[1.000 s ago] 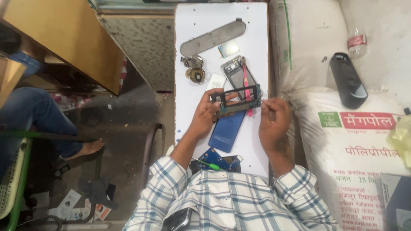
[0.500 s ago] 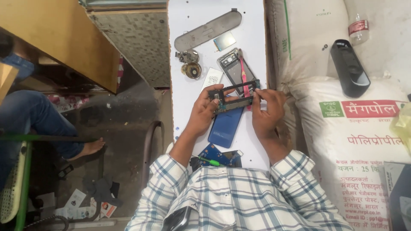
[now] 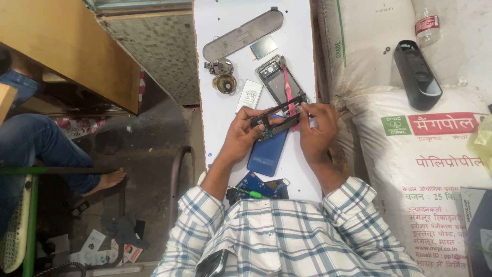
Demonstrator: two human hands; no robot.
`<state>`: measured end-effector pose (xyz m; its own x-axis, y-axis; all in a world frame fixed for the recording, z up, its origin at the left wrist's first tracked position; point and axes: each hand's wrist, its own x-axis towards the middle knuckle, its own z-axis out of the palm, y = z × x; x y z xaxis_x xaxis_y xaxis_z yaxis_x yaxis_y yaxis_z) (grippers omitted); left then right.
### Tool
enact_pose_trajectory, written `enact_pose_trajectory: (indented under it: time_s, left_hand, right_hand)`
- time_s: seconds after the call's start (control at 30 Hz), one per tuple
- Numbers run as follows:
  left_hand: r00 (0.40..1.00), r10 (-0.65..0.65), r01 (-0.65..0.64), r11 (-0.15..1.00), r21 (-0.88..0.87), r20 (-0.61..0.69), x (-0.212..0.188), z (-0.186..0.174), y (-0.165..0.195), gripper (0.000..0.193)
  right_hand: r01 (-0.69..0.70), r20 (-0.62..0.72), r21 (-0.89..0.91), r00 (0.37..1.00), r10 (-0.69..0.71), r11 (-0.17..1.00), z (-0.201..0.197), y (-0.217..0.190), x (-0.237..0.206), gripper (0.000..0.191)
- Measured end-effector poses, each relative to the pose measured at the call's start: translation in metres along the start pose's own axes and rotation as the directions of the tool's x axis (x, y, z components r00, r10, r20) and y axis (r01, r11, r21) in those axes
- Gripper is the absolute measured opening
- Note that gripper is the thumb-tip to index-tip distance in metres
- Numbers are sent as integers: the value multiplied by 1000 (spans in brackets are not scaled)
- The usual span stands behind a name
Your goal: The person repairs a disassembled smartphone at a workbench, holding the phone frame with one hand while pressing and seating the main board and camera module into the frame with the other, then places the assembled frame on the bench among other phone parts and a screwdriver.
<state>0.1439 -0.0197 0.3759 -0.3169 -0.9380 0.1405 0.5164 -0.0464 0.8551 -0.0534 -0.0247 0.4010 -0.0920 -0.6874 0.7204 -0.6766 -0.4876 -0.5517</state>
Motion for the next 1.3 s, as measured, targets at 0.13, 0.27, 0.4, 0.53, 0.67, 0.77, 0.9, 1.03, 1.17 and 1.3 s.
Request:
enact_pose_trajectory:
  time_s: [0.13, 0.27, 0.4, 0.53, 0.67, 0.77, 0.9, 1.03, 1.17, 1.3]
  left_hand:
    - [1000, 21, -21, 1000, -10, 9, -5, 6, 18, 19]
    - [1000, -1, 1, 1000, 14, -4, -12, 17, 50, 19]
    - [1000, 12, -12, 1000, -21, 7, -21, 26, 76, 19]
    - [1000, 13, -13, 1000, 22, -4, -33, 35, 106, 19]
    - [999, 39, -40, 999, 32, 22, -47, 53, 158, 20]
    - [999, 41, -42, 998, 42, 18, -55, 50, 156, 21]
    - [998, 61, -62, 996, 69, 14, -26, 13, 28, 21]
    - [998, 63, -64, 997, 38, 17, -21, -9, 8, 18]
    - [999, 25, -23, 998, 67, -21, -10, -8, 32, 19]
    - [1000, 24, -23, 995, 92, -16, -2, -9, 34, 20]
  right_hand:
    - [-72, -2, 51, 997, 72, 996, -6, -22, 12, 18]
    - [-18, -4, 6, 1000, 18, 1000, -16, -45, 22, 18]
    - [-86, 2, 59, 996, 86, 995, -23, -66, 30, 17]
    - [-32, 12, 81, 999, 31, 996, -36, -105, 49, 17]
    - [-32, 17, 101, 999, 31, 994, -53, -143, 67, 19]
    - [17, 45, 112, 999, -22, 994, -55, -134, 55, 20]
    - [-82, -4, 143, 996, 84, 986, -20, -55, 11, 22]
    - [-1, 20, 106, 1000, -2, 994, 1, -23, -7, 21]
    - [-119, 58, 174, 992, 111, 978, 3, -33, 12, 21]
    - [63, 58, 91, 996, -69, 994, 4, -38, 25, 21]
